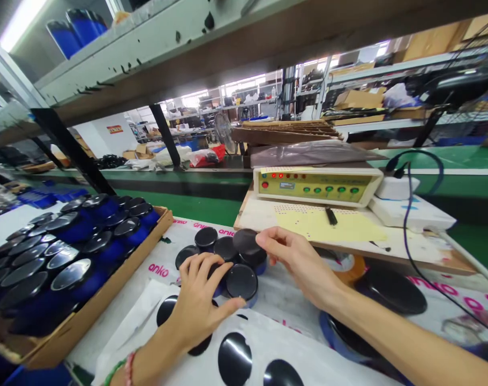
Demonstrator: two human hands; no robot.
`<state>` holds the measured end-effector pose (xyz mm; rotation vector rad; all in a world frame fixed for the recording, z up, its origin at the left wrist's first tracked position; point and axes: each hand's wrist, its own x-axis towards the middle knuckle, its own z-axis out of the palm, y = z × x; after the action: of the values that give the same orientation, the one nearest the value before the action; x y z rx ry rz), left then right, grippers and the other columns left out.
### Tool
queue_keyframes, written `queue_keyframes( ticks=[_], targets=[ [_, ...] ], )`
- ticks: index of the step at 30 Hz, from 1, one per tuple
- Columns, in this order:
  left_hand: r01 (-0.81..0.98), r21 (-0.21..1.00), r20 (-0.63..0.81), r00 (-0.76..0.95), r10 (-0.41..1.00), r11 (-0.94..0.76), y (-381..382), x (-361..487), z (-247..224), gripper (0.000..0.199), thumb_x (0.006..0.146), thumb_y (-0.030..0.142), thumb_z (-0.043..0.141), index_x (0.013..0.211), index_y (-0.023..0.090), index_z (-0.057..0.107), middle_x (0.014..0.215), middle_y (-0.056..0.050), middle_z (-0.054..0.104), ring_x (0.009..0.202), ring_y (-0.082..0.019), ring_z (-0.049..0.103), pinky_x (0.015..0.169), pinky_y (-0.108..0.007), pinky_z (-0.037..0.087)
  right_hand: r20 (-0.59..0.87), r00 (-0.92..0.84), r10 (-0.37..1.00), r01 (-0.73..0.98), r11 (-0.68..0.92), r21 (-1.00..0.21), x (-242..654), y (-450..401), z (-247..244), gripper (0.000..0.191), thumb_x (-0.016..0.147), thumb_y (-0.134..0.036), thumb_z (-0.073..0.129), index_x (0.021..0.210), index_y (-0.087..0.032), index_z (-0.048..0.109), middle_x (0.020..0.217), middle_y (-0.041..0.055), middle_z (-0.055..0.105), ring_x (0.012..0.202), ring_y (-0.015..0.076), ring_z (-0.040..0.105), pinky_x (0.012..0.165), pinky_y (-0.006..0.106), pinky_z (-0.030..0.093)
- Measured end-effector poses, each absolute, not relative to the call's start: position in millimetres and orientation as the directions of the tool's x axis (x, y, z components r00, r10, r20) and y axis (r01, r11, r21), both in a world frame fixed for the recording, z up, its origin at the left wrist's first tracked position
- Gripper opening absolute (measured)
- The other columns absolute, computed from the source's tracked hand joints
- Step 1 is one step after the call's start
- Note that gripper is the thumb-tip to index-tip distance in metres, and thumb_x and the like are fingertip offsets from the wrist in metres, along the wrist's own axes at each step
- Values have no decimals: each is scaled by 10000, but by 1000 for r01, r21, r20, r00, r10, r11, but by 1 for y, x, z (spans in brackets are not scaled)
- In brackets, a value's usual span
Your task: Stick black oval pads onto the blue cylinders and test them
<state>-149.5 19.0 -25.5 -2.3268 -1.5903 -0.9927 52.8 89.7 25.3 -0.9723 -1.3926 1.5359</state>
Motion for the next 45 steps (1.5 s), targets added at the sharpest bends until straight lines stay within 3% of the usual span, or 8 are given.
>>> queue_keyframes(
  ticks=[9,13,15,18,23,28,34,45],
  targets=[
    [834,214,636,277,720,-509,12,-143,-22,690,708,626,663,1184,145,532,1189,-146,587,1139,-334,487,1005,-505,231,-90,-430,898,-89,-141,-986,48,84,8,345,738,-502,706,713,-167,625,690,-2,501,667,133,415,598,258,360],
    [667,188,810,310,498,-721,2,-151,-11,57,879,194,527,929,203,553,737,9,651,731,-156,604,859,-381,365,-84,-413,907,-111,-141,-984,47,84,5,333,772,-491,677,720,-168,616,694,-4,490,673,134,411,593,260,354],
    [561,117,806,428,408,-819,-4,-157,-9,185,951,161,407,849,194,557,522,61,541,486,-102,492,726,-319,407,-76,-396,915,-128,-137,-982,48,85,5,322,776,-482,677,712,-173,611,703,-6,489,672,131,406,595,257,353],
    [448,96,711,594,376,-889,-9,-162,-9,281,986,211,361,802,169,569,452,67,470,404,-89,390,630,-287,430,-73,-383,921,-140,-136,-981,51,86,5,320,768,-483,686,710,-177,613,714,-7,498,672,127,405,594,253,352],
    [601,117,833,374,408,-790,2,-156,-13,113,819,123,567,915,175,540,784,-22,637,724,-153,573,740,-343,426,-95,-375,922,-125,-152,-981,50,86,6,325,758,-487,688,703,-178,605,704,-11,498,666,127,400,587,253,348],
    [868,197,666,222,712,-455,19,-153,-23,596,703,636,673,1053,157,612,1037,-114,617,1053,-320,513,978,-508,270,-160,-417,895,-11,-181,-983,48,83,5,351,734,-507,678,674,-174,585,704,-3,512,703,148,436,637,276,367],
    [869,230,584,236,777,-437,21,-150,-35,593,676,568,747,1112,192,606,1058,-79,621,1082,-299,497,998,-488,226,-146,-351,925,284,-44,-958,48,79,-11,425,732,-627,610,700,-206,562,757,1,550,768,186,467,698,305,349],
    [839,292,564,236,791,-459,20,-151,-31,613,600,506,826,1081,195,607,1037,-63,628,1013,-279,514,919,-444,285,-163,-396,904,333,-24,-943,41,71,1,431,723,-620,562,633,-199,531,743,5,501,734,187,446,688,321,335]
  ],
)
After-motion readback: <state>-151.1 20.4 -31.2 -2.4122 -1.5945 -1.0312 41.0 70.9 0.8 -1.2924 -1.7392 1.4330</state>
